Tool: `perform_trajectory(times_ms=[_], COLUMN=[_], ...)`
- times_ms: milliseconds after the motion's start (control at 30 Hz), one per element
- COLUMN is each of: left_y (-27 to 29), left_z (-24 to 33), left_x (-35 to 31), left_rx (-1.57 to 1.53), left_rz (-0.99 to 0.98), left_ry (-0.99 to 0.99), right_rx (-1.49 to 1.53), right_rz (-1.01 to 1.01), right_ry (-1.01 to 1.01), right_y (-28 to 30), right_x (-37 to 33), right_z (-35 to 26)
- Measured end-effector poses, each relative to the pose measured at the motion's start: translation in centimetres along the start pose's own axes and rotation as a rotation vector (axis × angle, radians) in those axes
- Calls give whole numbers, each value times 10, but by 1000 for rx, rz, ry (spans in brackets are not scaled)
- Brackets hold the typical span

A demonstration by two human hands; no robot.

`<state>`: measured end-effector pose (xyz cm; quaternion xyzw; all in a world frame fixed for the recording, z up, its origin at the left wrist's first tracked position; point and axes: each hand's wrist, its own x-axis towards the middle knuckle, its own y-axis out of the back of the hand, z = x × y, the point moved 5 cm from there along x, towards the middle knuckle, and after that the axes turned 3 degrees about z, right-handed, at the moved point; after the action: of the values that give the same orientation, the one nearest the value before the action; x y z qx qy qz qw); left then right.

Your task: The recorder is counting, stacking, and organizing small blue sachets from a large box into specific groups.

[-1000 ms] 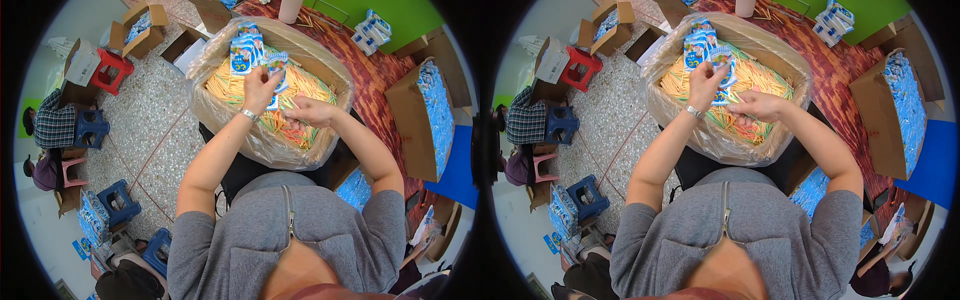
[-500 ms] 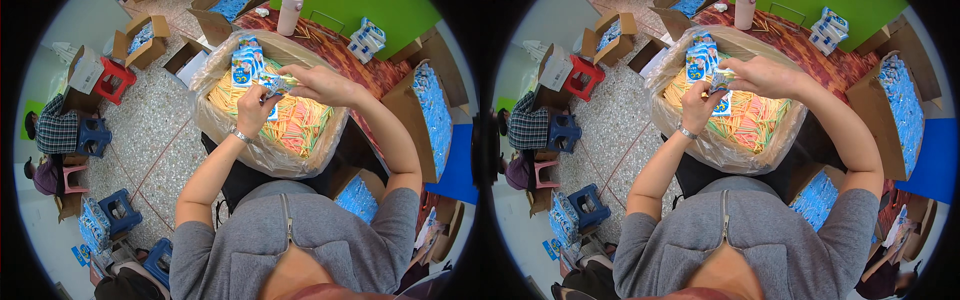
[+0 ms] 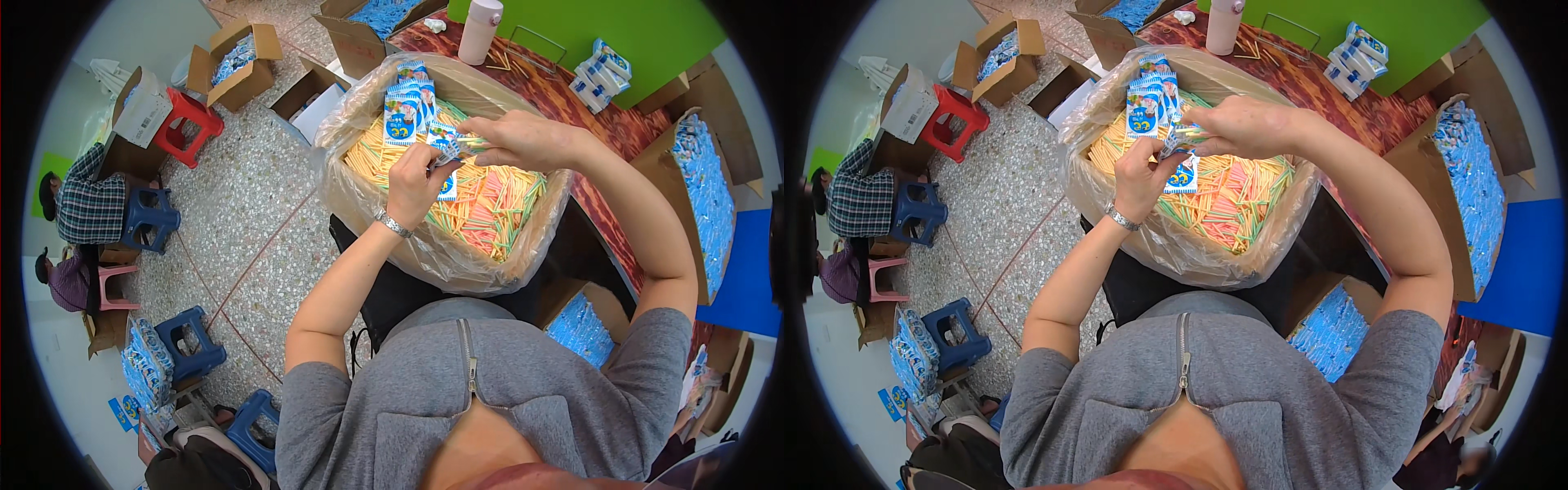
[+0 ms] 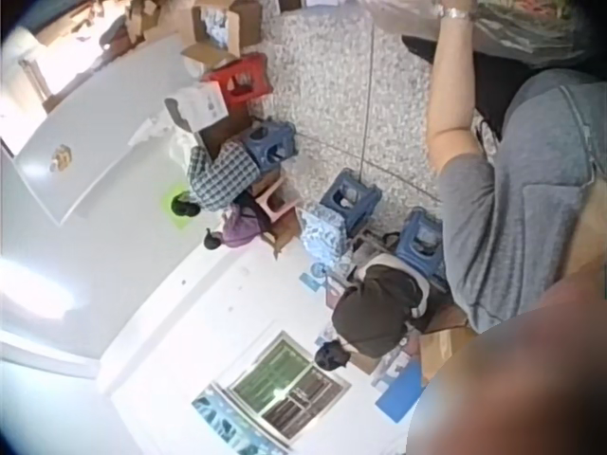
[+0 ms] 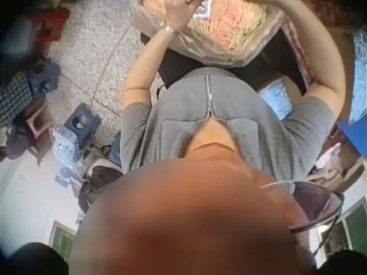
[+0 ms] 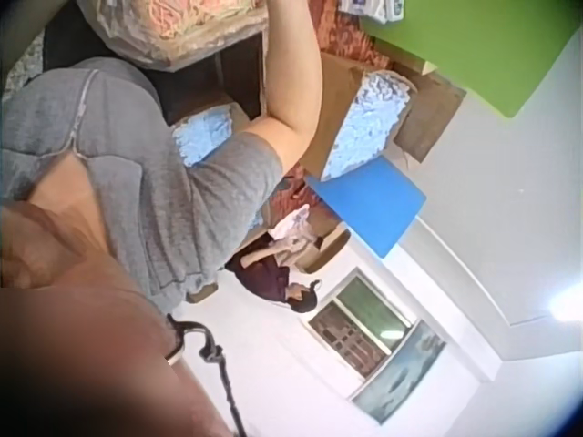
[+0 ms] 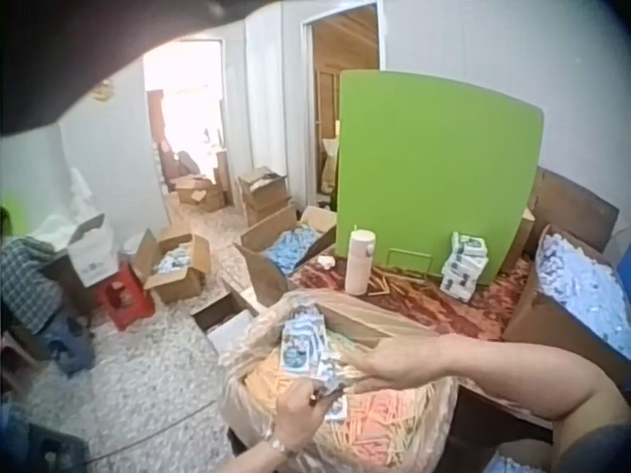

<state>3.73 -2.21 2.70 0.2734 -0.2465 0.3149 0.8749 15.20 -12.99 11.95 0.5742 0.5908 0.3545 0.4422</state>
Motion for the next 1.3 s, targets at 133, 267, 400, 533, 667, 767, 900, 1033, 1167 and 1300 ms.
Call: perform_trajectory(times_ms=[133, 267, 400, 533, 667, 767, 900, 1033, 1167, 1300], left_y=[0, -2, 0, -2, -2, 4, 12, 13, 7, 9], left_z=[4, 12, -3, -16, -26, -33, -59, -108, -139, -160], left_x=[1, 3, 0, 5, 8, 17, 35, 54, 70, 71], left_rx=[76, 114, -14, -269, -444, -166, 133, 295, 514, 664], left_rz=[20, -11, -11, -77, -44, -114, -197, -294, -483, -429], left_ry=[-200, -285, -86, 183, 277, 138, 143, 242, 262, 211], right_rx=[-59, -240, -223, -105, 388, 231, 213, 372, 159, 93], right_rz=[-302, -400, -167, 261, 328, 566, 692, 711, 420, 345], right_ry=[-174, -218, -86, 42, -98, 55, 63, -280, -302, -358], right_y=[-2, 8, 29, 40, -8, -19, -45, -79, -131, -140], right_x=[10, 24, 25, 9, 13, 22, 45, 52, 53, 59], right_z=[3, -13, -26, -8, 17, 16, 42, 90, 128, 108])
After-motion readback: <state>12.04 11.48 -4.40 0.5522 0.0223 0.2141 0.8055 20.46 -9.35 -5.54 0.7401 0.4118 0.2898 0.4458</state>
